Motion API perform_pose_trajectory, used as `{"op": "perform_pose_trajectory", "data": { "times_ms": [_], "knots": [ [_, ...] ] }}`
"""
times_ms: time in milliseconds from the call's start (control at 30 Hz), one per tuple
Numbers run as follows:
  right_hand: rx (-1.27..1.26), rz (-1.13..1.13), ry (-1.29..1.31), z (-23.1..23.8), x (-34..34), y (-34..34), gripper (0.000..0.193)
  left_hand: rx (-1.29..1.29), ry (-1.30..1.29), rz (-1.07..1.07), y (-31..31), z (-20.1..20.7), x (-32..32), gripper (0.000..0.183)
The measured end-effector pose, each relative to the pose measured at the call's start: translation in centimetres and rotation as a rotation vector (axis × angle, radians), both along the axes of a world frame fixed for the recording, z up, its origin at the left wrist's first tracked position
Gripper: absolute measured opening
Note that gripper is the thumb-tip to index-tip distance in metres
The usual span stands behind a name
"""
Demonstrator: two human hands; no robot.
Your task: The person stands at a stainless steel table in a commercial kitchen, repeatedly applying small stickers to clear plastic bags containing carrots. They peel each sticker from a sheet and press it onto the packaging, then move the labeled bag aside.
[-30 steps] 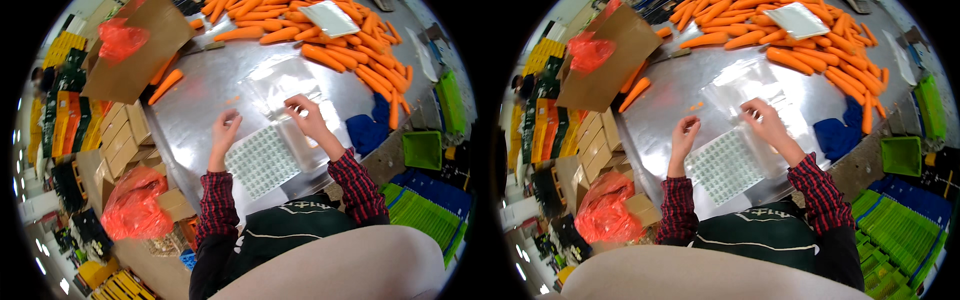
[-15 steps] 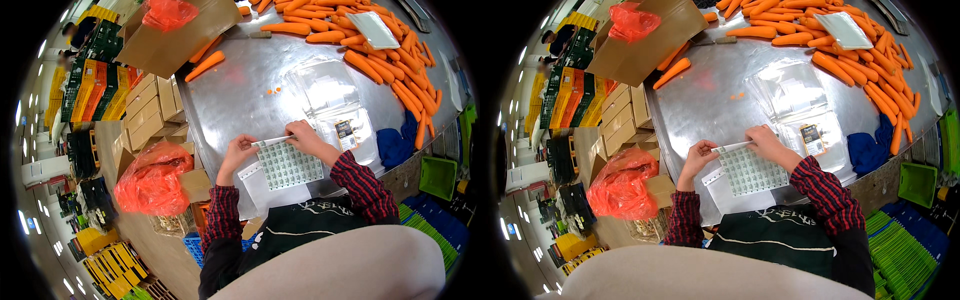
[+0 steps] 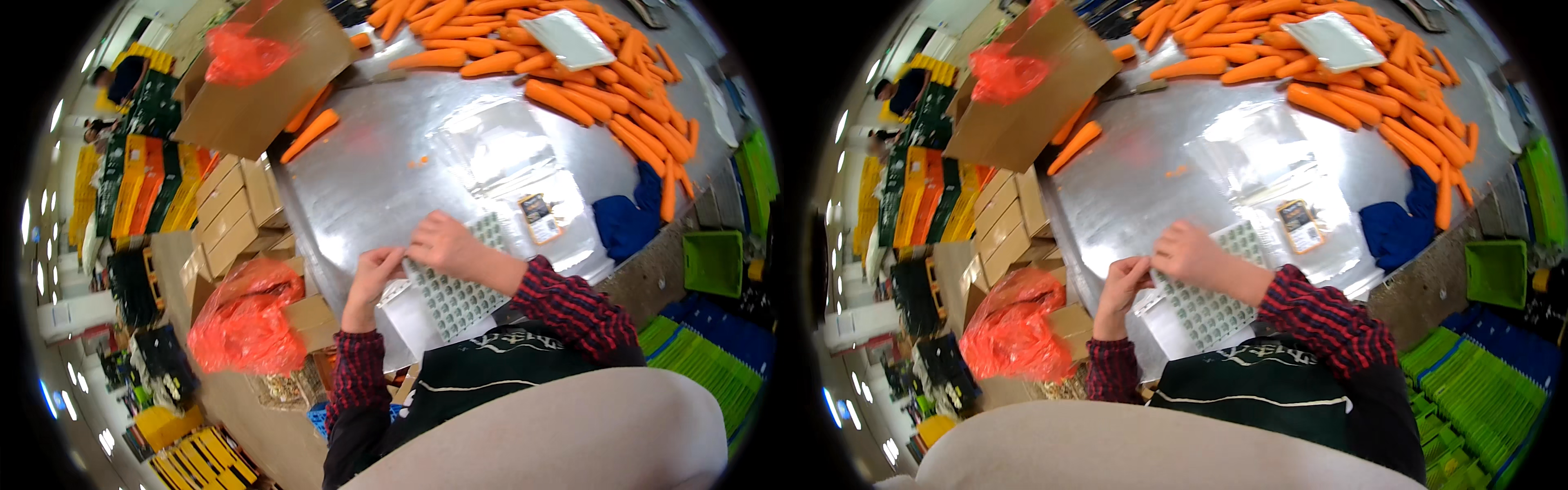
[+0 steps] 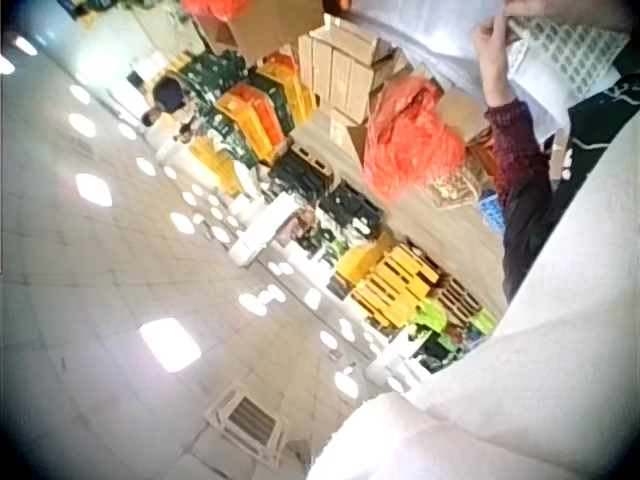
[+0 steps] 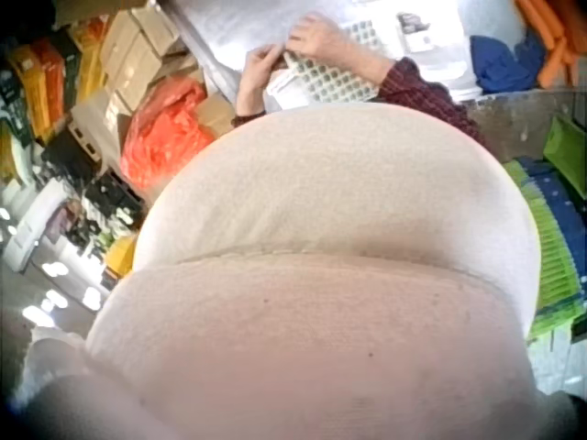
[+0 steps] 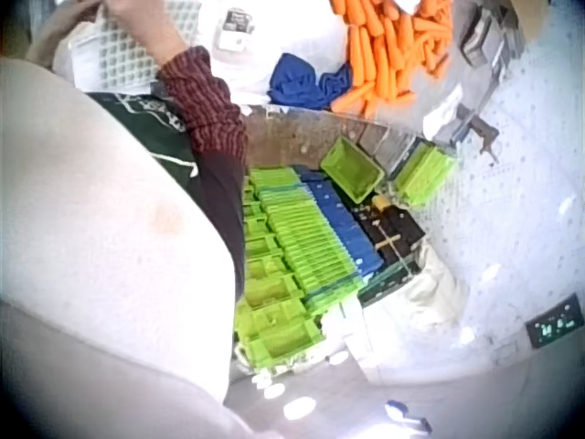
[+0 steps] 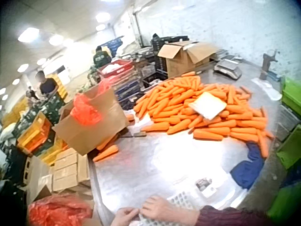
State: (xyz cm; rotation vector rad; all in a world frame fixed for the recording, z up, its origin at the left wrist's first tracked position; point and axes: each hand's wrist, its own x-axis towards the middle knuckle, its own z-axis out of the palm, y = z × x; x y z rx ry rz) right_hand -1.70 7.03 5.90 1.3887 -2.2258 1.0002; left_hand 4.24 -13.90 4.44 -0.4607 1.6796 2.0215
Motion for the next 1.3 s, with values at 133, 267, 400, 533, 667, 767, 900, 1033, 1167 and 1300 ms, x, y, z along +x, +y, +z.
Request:
{"op": "perform_pose_trajectory", "data": {
  "times_ms": [133, 267, 400, 533, 667, 767, 900, 1033, 1167, 1300],
  "knots": [
    [-0.122, -0.011, -0.133, -0.7, 1.9, 0.8, 0.01, 0.044, -0.121, 0.048, -2.0, -1.7, 0.4, 0.02],
    [-0.506, -0.493, -0.9, -3.7, 1.4, 9.7, 0.016, -0.58, 0.145, -0.058, -6.8, -6.3, 0.4, 0.024],
    [-0.41, -0.902, -0.906, -7.8, 1.0, 20.0, 0.026, -0.859, 0.53, 0.055, 1.2, -4.4, -2.7, 0.024],
    [-0.27, -0.937, -0.938, -7.8, 1.0, 19.7, 0.029, -0.608, 0.774, -0.274, 14.4, -5.4, -3.8, 0.027],
    [-0.083, -0.984, -0.75, -9.0, 1.0, 19.0, 0.027, -0.671, 0.941, -0.577, 21.7, -6.0, -4.9, 0.027],
    [-0.02, -1.07, -0.542, -8.6, 1.1, 19.4, 0.027, -0.663, 0.97, -0.622, 22.4, -8.1, -5.7, 0.021],
    [-0.349, -1.224, -0.477, -8.0, 0.7, 23.1, 0.021, -0.537, 0.801, -0.561, 22.1, -9.2, -6.3, 0.011],
    [-0.789, -1.191, -0.577, -8.2, 0.7, 26.2, 0.012, -0.321, 0.411, -0.309, 20.7, -9.2, -7.5, 0.011],
    [-0.428, -1.072, -0.512, -9.1, 1.5, 23.8, 0.012, -0.085, 0.313, 0.27, 19.4, -8.6, -8.8, 0.011],
    [-0.16, -1.122, -0.575, -9.0, 2.2, 20.5, 0.013, -0.334, 0.59, 0.121, 20.6, -6.7, -6.6, 0.012]
  ]
}}
